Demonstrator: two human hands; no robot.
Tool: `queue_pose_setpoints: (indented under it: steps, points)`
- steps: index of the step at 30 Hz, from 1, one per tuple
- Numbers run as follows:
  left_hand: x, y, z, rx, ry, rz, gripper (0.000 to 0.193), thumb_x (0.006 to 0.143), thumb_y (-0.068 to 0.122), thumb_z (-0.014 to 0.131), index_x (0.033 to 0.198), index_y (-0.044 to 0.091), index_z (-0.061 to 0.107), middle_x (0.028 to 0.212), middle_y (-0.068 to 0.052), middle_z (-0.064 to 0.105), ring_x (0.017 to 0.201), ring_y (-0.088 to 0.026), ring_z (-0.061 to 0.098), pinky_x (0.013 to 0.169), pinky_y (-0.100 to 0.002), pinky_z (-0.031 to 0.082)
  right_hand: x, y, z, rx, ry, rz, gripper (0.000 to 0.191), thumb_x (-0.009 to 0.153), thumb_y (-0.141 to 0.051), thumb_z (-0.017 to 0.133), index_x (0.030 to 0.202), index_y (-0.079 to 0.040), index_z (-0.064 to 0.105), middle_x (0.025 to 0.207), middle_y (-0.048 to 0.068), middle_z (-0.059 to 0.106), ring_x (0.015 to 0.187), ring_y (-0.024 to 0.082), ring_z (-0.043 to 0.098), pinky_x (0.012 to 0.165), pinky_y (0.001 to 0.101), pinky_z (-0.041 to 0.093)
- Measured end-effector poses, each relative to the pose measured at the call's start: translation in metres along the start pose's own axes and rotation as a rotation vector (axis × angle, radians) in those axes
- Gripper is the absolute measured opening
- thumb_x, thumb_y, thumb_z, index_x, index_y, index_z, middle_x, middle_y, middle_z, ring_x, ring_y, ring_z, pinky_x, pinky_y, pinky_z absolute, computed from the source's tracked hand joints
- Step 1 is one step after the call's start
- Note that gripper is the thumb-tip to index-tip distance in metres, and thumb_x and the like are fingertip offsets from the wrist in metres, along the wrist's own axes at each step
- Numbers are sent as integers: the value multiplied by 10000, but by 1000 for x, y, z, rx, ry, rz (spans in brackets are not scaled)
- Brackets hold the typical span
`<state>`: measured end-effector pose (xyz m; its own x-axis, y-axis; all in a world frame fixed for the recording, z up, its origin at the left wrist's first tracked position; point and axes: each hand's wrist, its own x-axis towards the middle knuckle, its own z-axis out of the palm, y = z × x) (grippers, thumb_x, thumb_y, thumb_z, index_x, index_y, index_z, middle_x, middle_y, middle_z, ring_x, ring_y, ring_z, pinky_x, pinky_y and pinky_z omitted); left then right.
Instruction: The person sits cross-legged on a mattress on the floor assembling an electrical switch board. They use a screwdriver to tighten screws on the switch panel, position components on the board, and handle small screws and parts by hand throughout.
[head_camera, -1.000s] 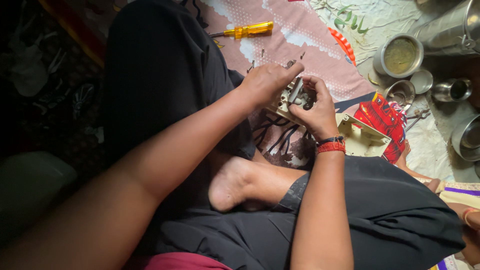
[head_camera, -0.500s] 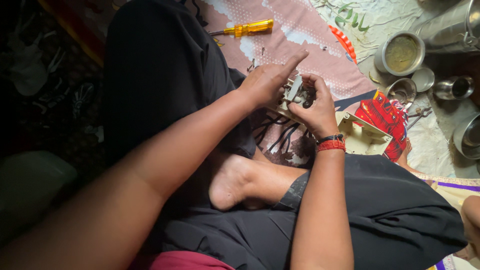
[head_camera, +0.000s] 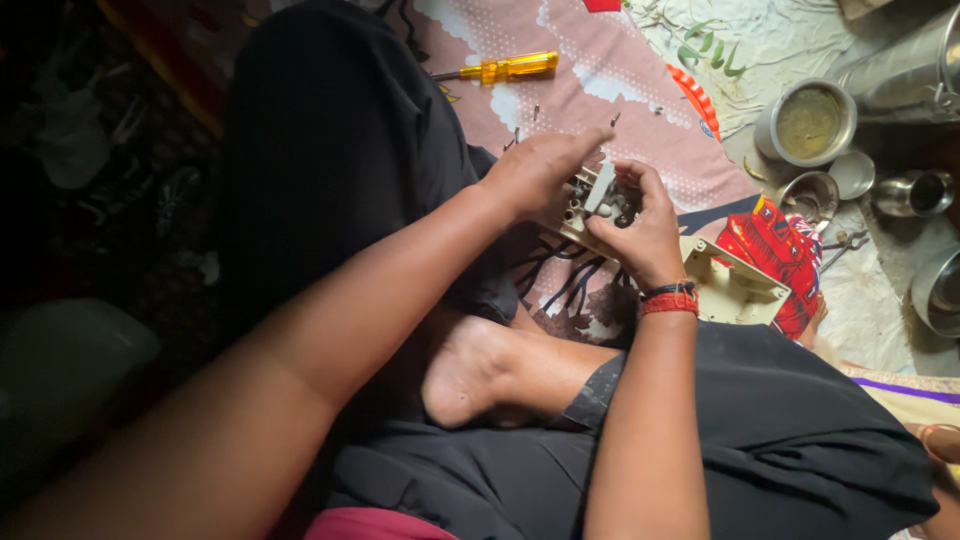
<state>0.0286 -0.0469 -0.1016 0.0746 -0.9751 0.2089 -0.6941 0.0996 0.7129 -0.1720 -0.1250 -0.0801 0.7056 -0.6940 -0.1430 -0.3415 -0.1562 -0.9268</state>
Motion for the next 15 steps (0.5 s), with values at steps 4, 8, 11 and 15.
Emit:
queue_pose_setpoints:
  steps: [4,8,11,15]
  points:
    - [5,3,4,68,-170,-32,670,669,167,827,1285,114,570,1056,-151,709,1025,-397,662,847,-493,525,0,3,-4,-12,-5,-4,684,724,-147,822,1344,-31,557,1212,59,640,1147,167,611,1040,316,499]
    - [6,4,6,105,-127,1,472,684,152,798,1121,90,629,1065,-142,711,1041,-394,665,847,-493,535,0,4,-5,-26,-5,-3,664,728,-144,814,1331,-32,558,1215,56,649,1145,167,620,1038,314,503]
    - [6,4,7,97,-167,-36,381,696,166,793,1031,77,635,1021,-138,718,1019,-390,675,822,-506,539,0,3,-5,-13,-10,-7,654,734,-129,812,1330,-32,559,1208,58,648,1139,169,618,1039,313,502]
    - [6,4,9,33,-119,-185,341,784,96,733,1118,108,660,953,-143,739,971,-365,712,799,-485,553,0,1,-4,31,-5,13,660,727,-116,803,1331,-36,550,1213,51,643,1140,162,615,1033,308,504]
